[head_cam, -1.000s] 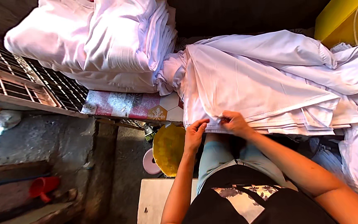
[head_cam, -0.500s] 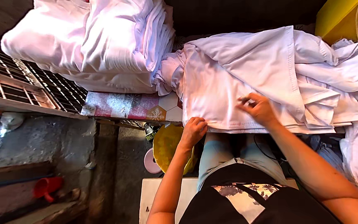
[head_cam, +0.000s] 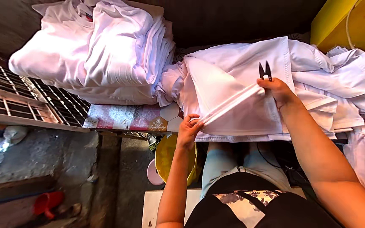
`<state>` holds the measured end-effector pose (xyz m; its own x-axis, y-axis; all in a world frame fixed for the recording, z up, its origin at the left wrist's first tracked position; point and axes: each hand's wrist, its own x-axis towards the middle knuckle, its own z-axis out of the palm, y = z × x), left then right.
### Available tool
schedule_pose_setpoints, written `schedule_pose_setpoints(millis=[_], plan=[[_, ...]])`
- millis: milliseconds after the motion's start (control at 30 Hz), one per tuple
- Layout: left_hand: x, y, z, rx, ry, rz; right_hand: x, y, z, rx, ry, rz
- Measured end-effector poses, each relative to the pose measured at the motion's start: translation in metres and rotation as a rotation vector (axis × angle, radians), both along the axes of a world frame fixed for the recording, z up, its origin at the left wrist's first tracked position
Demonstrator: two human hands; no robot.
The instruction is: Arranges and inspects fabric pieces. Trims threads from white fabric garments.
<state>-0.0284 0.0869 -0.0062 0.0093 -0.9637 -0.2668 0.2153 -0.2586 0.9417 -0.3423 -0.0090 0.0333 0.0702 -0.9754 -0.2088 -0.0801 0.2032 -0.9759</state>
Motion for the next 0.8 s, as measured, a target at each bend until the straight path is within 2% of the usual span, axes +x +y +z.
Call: schedule_pose_setpoints(millis=[67, 100, 167, 267, 367, 500, 600, 633, 700, 800], plan=[[-0.008, -0.004, 0.006, 0.025, 0.003, -0.005, 0.007, -0.006, -0.005, -0.096, 0.517, -0.130], [-0.011, -0.005, 0.008, 0.024, -0.018, 0.007, 0.016, 0.002, -0.007, -0.212, 0.643, -0.123], [-0.016, -0.004, 0.009, 0.009, -0.061, 0.033, 0.043, 0.031, -0.013, -0.425, 0.573, -0.057], [-0.024, 0.003, 0.011, -0.035, -0.135, 0.052, 0.090, 0.066, -0.022, -0.457, 0.326, 0.072], [-0.032, 0.009, 0.013, -0.106, -0.272, 0.062, 0.118, 0.081, -0.022, -0.390, 0.411, 0.122], [-0.038, 0.015, 0.012, -0.168, -0.463, 0.039, 0.126, 0.084, -0.036, -0.575, 0.526, 0.127], [-0.039, 0.017, 0.011, -0.153, -0.417, 0.071, 0.119, 0.083, -0.028, -0.303, 0.364, 0.178], [-0.040, 0.017, 0.011, -0.160, -0.417, 0.078, 0.119, 0.083, -0.026, -0.273, 0.354, 0.167], [-0.043, 0.019, 0.009, -0.191, -0.444, 0.074, 0.122, 0.087, -0.028, -0.334, 0.442, 0.134], [-0.047, 0.021, 0.002, -0.281, -0.505, 0.066, 0.130, 0.093, -0.036, -0.561, 0.605, 0.089]])
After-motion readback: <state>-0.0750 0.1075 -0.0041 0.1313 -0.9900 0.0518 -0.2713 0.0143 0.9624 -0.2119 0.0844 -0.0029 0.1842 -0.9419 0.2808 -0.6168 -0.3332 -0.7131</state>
